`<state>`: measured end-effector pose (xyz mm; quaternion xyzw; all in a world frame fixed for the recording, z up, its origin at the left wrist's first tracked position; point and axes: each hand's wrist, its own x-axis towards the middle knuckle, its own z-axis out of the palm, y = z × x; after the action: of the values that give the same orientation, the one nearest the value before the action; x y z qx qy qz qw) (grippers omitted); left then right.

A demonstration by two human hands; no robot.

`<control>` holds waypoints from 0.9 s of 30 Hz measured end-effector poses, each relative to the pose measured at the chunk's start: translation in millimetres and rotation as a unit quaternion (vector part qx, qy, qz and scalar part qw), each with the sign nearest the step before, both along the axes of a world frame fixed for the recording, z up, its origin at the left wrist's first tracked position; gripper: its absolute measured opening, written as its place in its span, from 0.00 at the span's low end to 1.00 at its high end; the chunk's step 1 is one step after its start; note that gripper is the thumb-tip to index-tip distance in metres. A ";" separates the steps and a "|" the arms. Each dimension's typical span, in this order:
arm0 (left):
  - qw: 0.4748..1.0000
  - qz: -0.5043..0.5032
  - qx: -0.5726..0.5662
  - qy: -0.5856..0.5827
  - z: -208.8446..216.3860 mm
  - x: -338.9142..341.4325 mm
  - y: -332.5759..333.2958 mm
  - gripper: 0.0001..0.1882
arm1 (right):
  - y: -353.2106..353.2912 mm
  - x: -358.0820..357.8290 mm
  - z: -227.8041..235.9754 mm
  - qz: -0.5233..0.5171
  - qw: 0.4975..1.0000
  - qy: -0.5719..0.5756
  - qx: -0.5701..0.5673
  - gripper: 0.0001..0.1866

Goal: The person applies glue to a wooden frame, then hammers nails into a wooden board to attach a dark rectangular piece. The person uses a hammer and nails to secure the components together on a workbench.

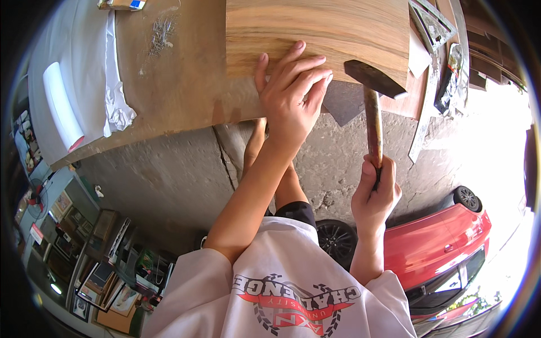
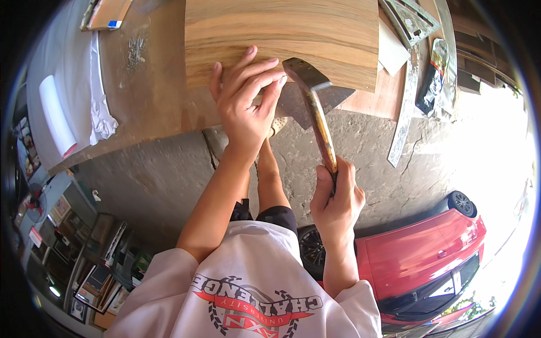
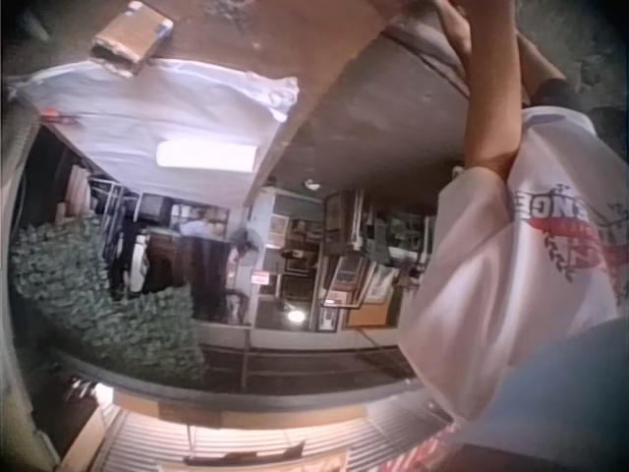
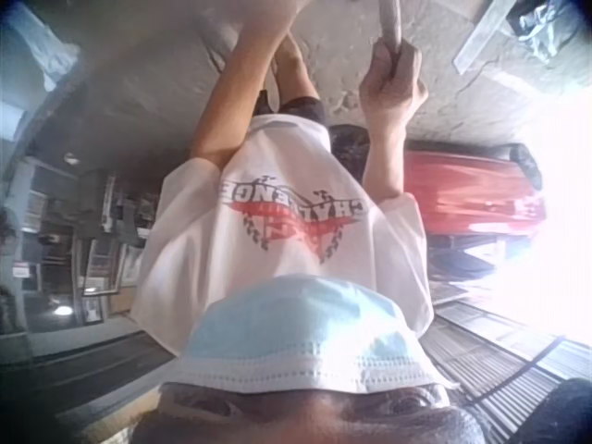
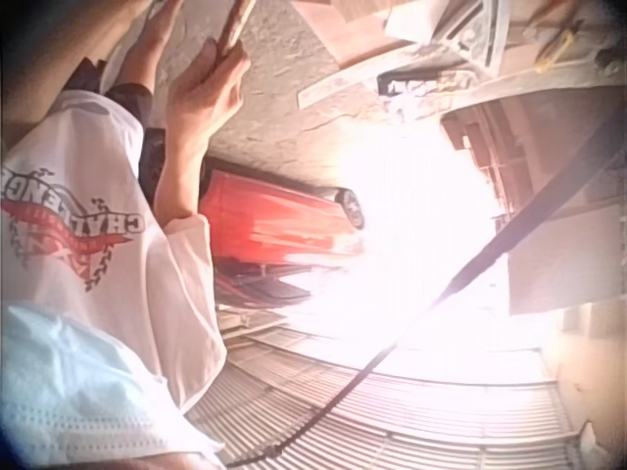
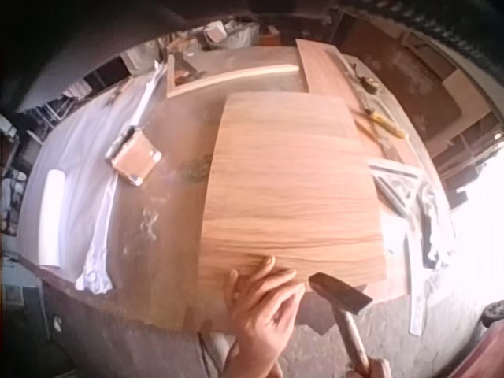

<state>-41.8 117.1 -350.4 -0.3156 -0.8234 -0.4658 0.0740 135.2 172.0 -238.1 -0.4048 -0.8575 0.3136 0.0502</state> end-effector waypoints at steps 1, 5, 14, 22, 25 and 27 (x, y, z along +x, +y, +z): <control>1.000 0.000 -0.001 -0.003 0.1 0.1 -0.3 0.05 | -1.1 -0.3 -1.2 0.006 1.000 0.010 0.020 0.08; 1.000 0.001 -0.001 -0.004 0.7 -0.5 -1.1 0.04 | -3.9 -3.4 -8.3 0.016 1.000 0.017 0.017 0.07; 1.000 0.002 0.013 -0.001 -1.6 -0.2 -0.4 0.05 | -3.7 -4.6 0.6 0.009 0.994 0.067 0.083 0.07; 1.000 0.000 0.015 -0.002 -2.4 -0.4 -1.9 0.06 | -5.1 -3.7 0.0 -0.024 0.999 -0.005 0.033 0.06; 1.000 0.000 0.019 -0.005 -2.7 -0.2 -0.1 0.06 | -7.1 -2.2 -1.9 -0.035 0.996 0.044 0.066 0.07; 1.000 0.001 0.011 -0.008 -2.6 -0.4 -0.8 0.05 | -8.3 -2.4 -6.2 -0.013 0.996 0.046 0.071 0.07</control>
<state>-42.2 116.3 -353.0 -0.3101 -0.8194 -0.4767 0.0717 132.8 163.7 -244.3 -0.3968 -0.8690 0.2690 0.1222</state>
